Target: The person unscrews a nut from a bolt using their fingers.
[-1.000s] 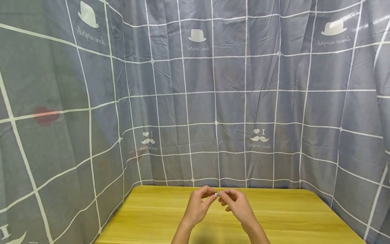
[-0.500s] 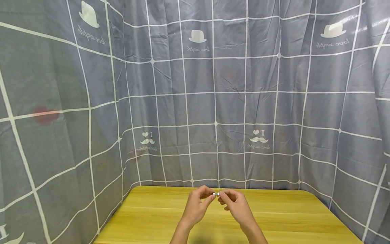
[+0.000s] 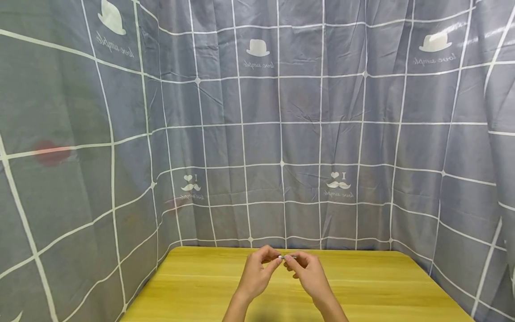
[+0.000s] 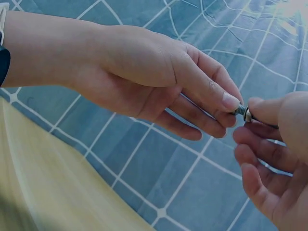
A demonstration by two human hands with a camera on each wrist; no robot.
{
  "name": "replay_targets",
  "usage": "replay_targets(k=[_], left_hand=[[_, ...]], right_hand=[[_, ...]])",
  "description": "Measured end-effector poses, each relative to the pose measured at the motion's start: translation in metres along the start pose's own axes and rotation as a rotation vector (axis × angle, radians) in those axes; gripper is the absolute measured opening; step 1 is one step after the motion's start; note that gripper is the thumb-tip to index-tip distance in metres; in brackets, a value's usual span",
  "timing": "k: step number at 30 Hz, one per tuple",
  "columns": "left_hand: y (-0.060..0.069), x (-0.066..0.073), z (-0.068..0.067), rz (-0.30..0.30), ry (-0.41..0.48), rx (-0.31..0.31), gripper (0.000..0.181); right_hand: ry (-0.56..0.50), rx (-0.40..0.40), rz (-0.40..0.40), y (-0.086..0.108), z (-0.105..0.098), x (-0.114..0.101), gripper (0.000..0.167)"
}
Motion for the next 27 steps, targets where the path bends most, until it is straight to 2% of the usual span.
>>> replay_targets(k=[3, 5, 10, 13, 15, 18, 20, 23, 27], left_hand=[[0.002, 0.010, -0.006, 0.026, 0.007, 0.006, 0.007], [0.002, 0.009, -0.005, 0.023, 0.001, 0.004, 0.004], [-0.002, -0.012, 0.005, 0.012, -0.023, -0.005, 0.004], [-0.005, -0.020, 0.008, 0.012, -0.007, -0.005, 0.005], [-0.004, -0.012, 0.006, 0.010, 0.005, -0.002, 0.005], [-0.001, -0.002, 0.005, -0.002, 0.017, 0.005, 0.005], [0.000, 0.000, 0.005, -0.002, 0.011, 0.010, 0.006], [0.000, -0.012, 0.009, -0.010, -0.004, 0.004, 0.007], [0.000, -0.024, 0.009, -0.008, -0.004, -0.006, 0.006]], right_hand=[[-0.023, -0.019, -0.024, 0.001, 0.002, 0.000, 0.020], [-0.024, -0.035, -0.034, 0.000, 0.002, 0.001, 0.026], [0.013, -0.028, -0.020, -0.004, -0.001, -0.001, 0.033], [0.001, -0.018, -0.027, -0.004, -0.002, -0.004, 0.027], [-0.013, -0.022, -0.035, -0.003, -0.002, -0.005, 0.023], [-0.021, -0.030, -0.033, 0.000, -0.003, -0.003, 0.030], [-0.015, -0.021, -0.020, 0.001, -0.003, -0.002, 0.032], [0.001, -0.003, -0.015, 0.001, -0.003, 0.000, 0.030], [0.004, -0.003, -0.048, -0.001, 0.000, -0.001, 0.021]])
Point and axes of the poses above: each hand's wrist, its own y-axis away from the middle knuckle, its own z-axis out of the palm, x = y × z, the point moved 4 cm from there along -y, towards the middle knuckle, and after that the axes turned 9 degrees about -y, right-handed, at the moved point
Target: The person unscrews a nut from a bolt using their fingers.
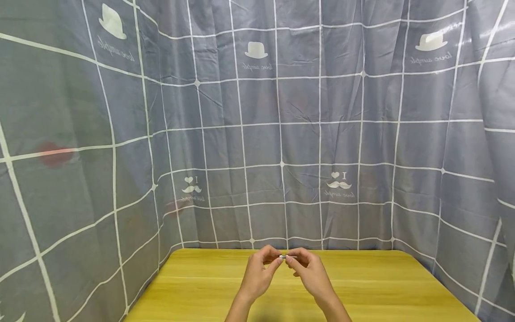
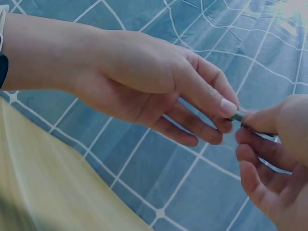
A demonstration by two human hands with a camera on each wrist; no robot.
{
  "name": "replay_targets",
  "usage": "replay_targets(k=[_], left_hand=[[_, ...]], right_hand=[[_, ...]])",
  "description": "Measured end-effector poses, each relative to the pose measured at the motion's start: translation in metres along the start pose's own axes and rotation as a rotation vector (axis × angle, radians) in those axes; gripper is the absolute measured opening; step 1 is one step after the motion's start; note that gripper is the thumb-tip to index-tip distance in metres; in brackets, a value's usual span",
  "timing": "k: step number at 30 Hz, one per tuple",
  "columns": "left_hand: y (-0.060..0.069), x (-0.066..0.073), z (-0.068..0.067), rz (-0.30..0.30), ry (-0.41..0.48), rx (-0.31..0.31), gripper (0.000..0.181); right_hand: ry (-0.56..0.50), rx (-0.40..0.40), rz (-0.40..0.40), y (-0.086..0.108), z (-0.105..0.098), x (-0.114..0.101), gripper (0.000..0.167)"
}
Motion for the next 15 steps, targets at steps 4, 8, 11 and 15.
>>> replay_targets(k=[4, 8, 11, 15], left_hand=[[0.0000, -0.0036, -0.0002, 0.000, 0.029, -0.009, 0.005], [-0.0004, -0.0024, -0.0018, 0.014, 0.052, -0.011, 0.006], [0.0002, -0.0007, -0.0020, 0.018, 0.059, -0.012, 0.007], [0.0008, 0.0000, -0.0015, 0.018, 0.057, -0.013, 0.006]], right_hand=[[0.010, 0.000, -0.015, 0.0004, 0.0013, -0.0012, 0.029], [0.015, 0.033, 0.015, 0.0000, 0.0035, -0.0003, 0.027], [-0.005, 0.042, 0.010, 0.0008, 0.0037, -0.0002, 0.020], [-0.031, 0.022, -0.022, 0.0020, 0.0037, -0.0013, 0.025]])
Point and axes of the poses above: each hand's wrist, its own y-axis away from the middle knuckle, its own z-axis out of the palm, x = y × z, the point moved 4 cm from there along -y, towards the middle knuckle, and after that the axes turned 9 degrees about -y, right-handed, at the moved point
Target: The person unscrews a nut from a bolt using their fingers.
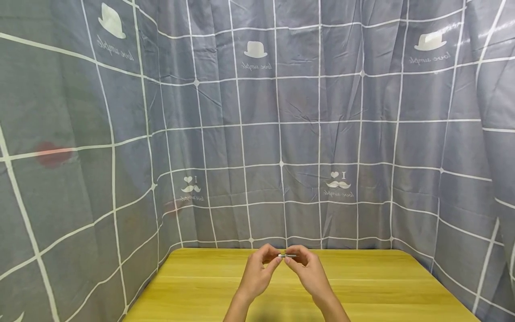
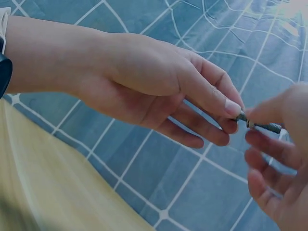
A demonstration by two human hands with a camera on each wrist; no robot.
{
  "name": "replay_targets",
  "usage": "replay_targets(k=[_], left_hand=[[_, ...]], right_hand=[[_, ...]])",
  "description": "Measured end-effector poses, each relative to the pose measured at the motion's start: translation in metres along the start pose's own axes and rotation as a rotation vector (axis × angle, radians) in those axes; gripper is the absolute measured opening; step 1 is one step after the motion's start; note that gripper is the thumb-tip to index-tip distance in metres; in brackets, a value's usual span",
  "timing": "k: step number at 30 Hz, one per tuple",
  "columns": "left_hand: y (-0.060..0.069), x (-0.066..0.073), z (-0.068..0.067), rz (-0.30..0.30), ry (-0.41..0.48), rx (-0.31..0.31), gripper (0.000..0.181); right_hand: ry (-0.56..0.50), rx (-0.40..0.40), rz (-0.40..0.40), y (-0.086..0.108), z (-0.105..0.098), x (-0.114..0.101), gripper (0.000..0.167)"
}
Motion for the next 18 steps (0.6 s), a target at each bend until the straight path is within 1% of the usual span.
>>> replay_targets(k=[3, 6, 10, 13, 16, 18], left_hand=[[0.0000, -0.0013, 0.0001, -0.006, -0.003, 0.002, 0.005], [0.0001, -0.0031, 0.0008, -0.017, -0.008, 0.000, 0.005], [-0.0001, -0.0043, 0.0005, -0.019, -0.011, -0.002, 0.005], [-0.0007, -0.0048, 0.0001, -0.015, -0.008, -0.005, 0.005], [-0.0011, -0.0053, 0.0003, -0.013, -0.003, -0.012, 0.006], [-0.0010, -0.0059, 0.0007, -0.011, -0.003, -0.014, 0.005]], right_hand=[[-0.002, 0.004, 0.012, -0.0002, 0.0000, 0.0018, 0.029], [0.007, 0.022, 0.035, -0.0002, -0.0008, 0.0032, 0.026], [0.000, 0.022, 0.012, -0.0007, -0.0008, 0.0019, 0.018], [-0.003, 0.010, 0.003, -0.0018, 0.0000, 0.0016, 0.026], [0.010, 0.019, 0.033, -0.0020, 0.0002, 0.0033, 0.028], [0.013, 0.032, 0.051, -0.0015, 0.0001, 0.0042, 0.025]])
Point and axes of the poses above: each hand's wrist, its own y-axis away from the middle knuckle, its own z-axis out of the palm, x = y × z, the point moved 4 cm from there along -y, towards the middle knuckle, and after that the axes turned 9 degrees about -y, right-handed, at the moved point
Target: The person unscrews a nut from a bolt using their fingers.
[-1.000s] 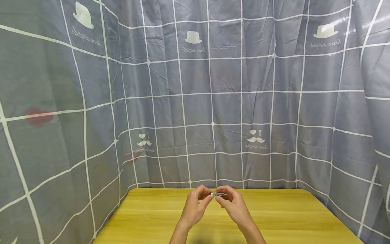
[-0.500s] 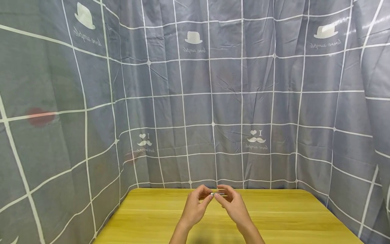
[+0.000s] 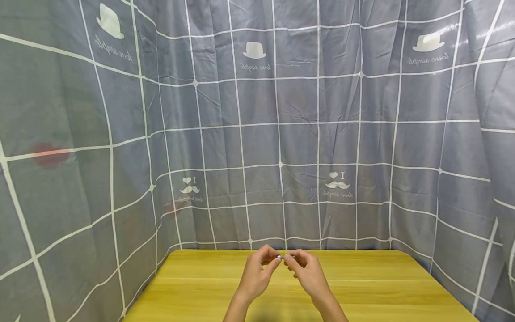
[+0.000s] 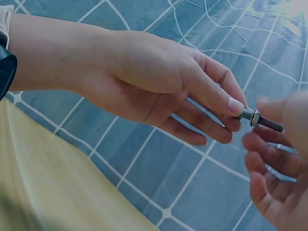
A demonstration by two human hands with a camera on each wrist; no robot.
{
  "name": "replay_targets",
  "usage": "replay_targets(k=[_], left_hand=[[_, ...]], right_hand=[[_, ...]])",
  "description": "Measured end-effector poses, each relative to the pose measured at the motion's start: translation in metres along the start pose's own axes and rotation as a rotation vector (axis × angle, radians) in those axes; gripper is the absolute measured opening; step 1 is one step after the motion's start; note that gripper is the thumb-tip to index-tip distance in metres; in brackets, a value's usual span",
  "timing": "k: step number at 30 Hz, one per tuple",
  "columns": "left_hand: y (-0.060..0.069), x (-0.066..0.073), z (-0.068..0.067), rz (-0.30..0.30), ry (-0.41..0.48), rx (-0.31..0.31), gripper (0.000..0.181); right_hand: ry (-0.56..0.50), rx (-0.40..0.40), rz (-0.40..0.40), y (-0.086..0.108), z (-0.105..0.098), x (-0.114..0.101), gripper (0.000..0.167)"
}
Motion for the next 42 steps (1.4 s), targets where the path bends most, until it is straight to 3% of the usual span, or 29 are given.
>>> replay_targets(k=[4, 10, 16, 23, 29, 35, 42], left_hand=[[-0.0003, 0.0003, 0.0001, 0.004, -0.005, 0.002, 0.004], [-0.0004, 0.0016, -0.0013, -0.010, -0.011, 0.007, 0.006], [0.0012, 0.0015, -0.0056, -0.015, -0.011, -0.002, 0.006], [0.0029, -0.0005, -0.0077, -0.021, -0.019, 0.010, 0.005], [-0.0008, 0.0020, -0.0027, -0.011, -0.003, 0.000, 0.005], [-0.0022, 0.0022, -0.0008, -0.009, 0.003, 0.003, 0.005], [-0.0006, 0.0013, -0.0026, -0.021, -0.015, -0.002, 0.006]], right_hand=[[-0.017, 0.007, -0.012, 0.0010, 0.0001, -0.0015, 0.018], [-0.024, 0.007, -0.031, 0.0009, 0.0014, -0.0034, 0.027], [-0.027, 0.002, -0.052, 0.0008, 0.0039, -0.0026, 0.015], [-0.002, -0.025, -0.032, 0.0015, 0.0078, -0.0011, 0.030], [0.018, -0.031, -0.059, 0.0011, 0.0011, -0.0044, 0.021], [0.022, -0.024, -0.047, -0.0002, 0.0002, -0.0033, 0.033], [0.003, -0.015, -0.065, 0.0009, 0.0020, -0.0034, 0.020]])
Point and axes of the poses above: each hand's wrist, its own y-axis away from the middle knuckle, its own z-axis out of the palm, x = y × z, the point moved 4 cm from there along -y, towards the middle knuckle, and after that the axes turned 9 degrees about -y, right-handed, at the moved point
